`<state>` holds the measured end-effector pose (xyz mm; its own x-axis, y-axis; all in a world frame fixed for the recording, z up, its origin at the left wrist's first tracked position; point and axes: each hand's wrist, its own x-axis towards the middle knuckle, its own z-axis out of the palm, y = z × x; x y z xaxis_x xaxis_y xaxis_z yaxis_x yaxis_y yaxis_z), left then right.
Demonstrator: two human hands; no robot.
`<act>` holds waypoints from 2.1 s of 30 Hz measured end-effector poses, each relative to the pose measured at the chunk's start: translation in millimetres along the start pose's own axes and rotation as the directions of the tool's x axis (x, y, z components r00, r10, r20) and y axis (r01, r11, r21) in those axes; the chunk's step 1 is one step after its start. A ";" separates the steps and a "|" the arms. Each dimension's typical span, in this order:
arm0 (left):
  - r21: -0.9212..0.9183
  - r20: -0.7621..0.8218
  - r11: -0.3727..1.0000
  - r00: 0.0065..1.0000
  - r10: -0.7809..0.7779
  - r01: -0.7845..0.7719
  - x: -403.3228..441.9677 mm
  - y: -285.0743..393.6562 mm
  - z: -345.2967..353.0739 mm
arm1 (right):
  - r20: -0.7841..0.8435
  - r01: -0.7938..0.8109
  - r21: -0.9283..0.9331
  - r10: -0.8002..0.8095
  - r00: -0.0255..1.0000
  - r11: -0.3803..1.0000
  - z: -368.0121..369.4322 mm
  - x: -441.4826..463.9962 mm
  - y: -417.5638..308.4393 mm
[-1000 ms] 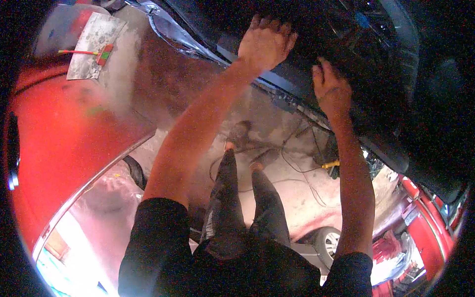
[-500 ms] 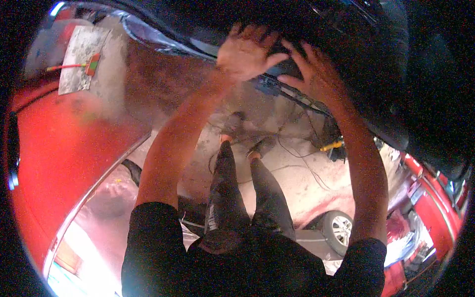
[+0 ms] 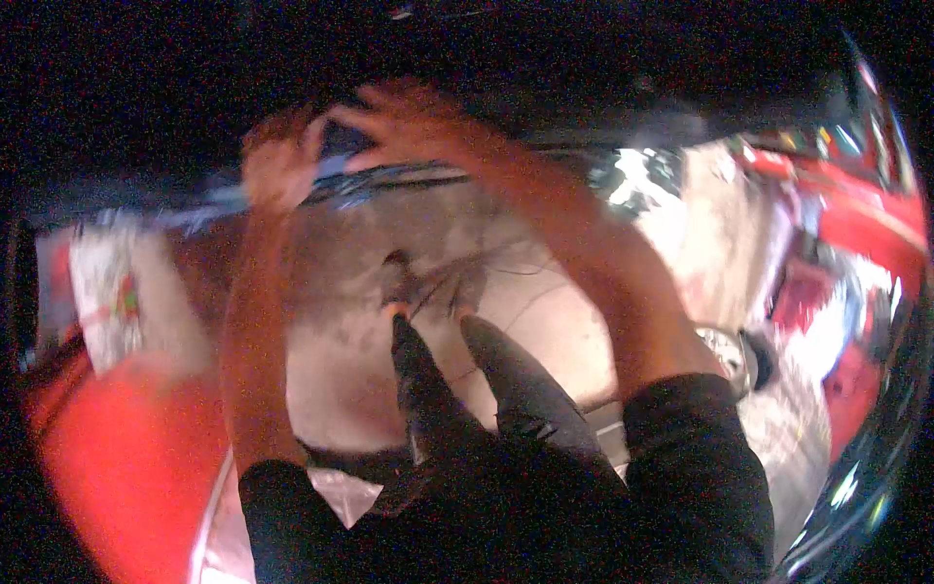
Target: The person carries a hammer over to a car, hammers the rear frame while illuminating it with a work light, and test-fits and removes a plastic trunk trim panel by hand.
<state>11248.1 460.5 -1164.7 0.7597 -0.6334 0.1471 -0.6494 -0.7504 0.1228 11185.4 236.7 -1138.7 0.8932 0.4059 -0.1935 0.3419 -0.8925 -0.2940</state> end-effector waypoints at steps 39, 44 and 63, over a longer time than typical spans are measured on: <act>-0.097 0.120 0.931 0.924 0.362 -0.352 75.1 152.9 16.7 | -0.835 -0.767 0.155 0.498 0.236 0.623 -10.6 -293.6 223.9; -0.109 0.152 0.939 0.928 0.339 -0.326 75.3 153.4 15.8 | -0.718 -0.916 0.009 0.640 0.273 0.401 -0.9 -318.0 235.2; -0.138 0.095 0.932 0.933 0.348 -0.334 79.0 154.1 17.6 | -0.596 -0.799 0.508 0.801 -0.056 0.322 -15.1 -340.6 248.3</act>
<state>11208.6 291.5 -1151.4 0.4856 -0.8698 0.0871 -0.8637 -0.4621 0.2009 10970.5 -126.2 -1131.7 0.3983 -0.8546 0.3330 -0.7517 -0.5122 -0.4154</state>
